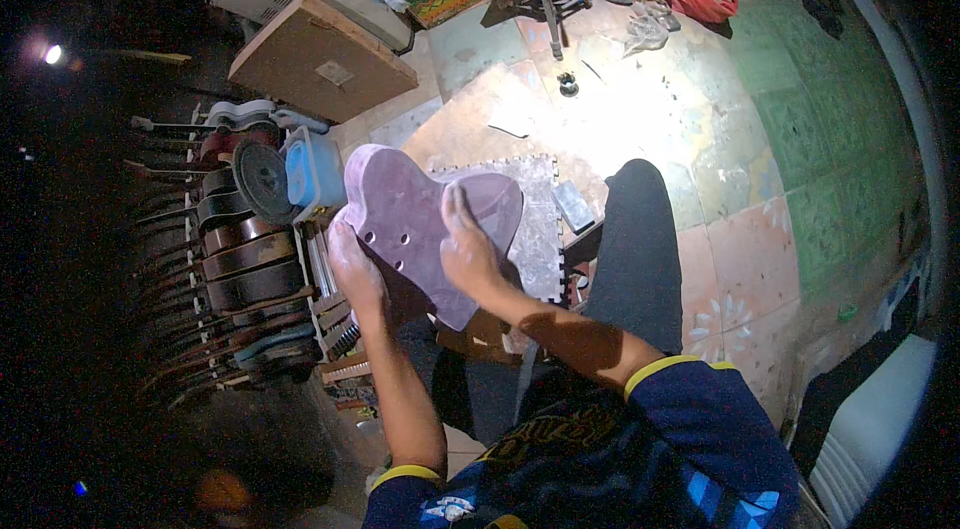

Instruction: The person sands the edges and surface of a pink guitar body with a small piece of sandpaper.

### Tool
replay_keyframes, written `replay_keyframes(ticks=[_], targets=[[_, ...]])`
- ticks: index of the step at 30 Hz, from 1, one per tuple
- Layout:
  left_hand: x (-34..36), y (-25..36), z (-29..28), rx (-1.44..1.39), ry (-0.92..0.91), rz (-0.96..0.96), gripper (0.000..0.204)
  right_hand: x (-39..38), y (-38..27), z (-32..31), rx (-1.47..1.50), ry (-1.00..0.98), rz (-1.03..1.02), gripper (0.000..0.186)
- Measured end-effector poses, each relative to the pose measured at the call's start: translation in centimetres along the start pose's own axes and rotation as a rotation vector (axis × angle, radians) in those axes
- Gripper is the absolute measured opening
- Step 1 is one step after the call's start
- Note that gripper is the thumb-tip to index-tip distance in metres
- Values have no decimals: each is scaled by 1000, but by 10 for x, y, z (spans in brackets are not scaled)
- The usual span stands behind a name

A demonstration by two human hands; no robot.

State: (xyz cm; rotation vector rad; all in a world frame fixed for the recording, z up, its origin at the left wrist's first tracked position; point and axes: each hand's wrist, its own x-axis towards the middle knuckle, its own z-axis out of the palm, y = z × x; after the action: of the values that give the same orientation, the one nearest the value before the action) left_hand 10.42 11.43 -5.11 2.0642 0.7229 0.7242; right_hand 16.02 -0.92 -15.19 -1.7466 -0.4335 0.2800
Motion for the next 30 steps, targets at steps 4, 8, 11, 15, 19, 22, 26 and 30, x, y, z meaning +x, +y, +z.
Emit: replay_keyframes(ticks=[4, 8, 11, 15, 19, 22, 26, 30], targets=[[3, 27, 9, -87, -40, -68, 48, 6, 116, -10, -118, 131, 43, 67], [-6, 22, -3, -176, -99, -151, 53, 24, 97, -30, -75, -9, 253, 68], [-10, 26, -6, -444, -138, -365, 55, 16, -5, -25, 0, -10, -4, 73], [-12, 19, -10, -644, -216, -543, 59, -31, -73, -24, -68, -208, -414, 77], [-14, 46, -11, -350, -302, -463, 63, 8, -56, -24, -221, -10, -726, 72], [-22, 43, -9, -538, -207, -484, 50, -12, -91, -43, -184, -214, -670, 72], [-21, 11, -2, -678, -156, -459, 50, 16, -91, -55, -271, -155, -712, 79], [-15, 12, -6, -945, -235, -538, 55, -12, -102, -61, -298, -336, -718, 71]])
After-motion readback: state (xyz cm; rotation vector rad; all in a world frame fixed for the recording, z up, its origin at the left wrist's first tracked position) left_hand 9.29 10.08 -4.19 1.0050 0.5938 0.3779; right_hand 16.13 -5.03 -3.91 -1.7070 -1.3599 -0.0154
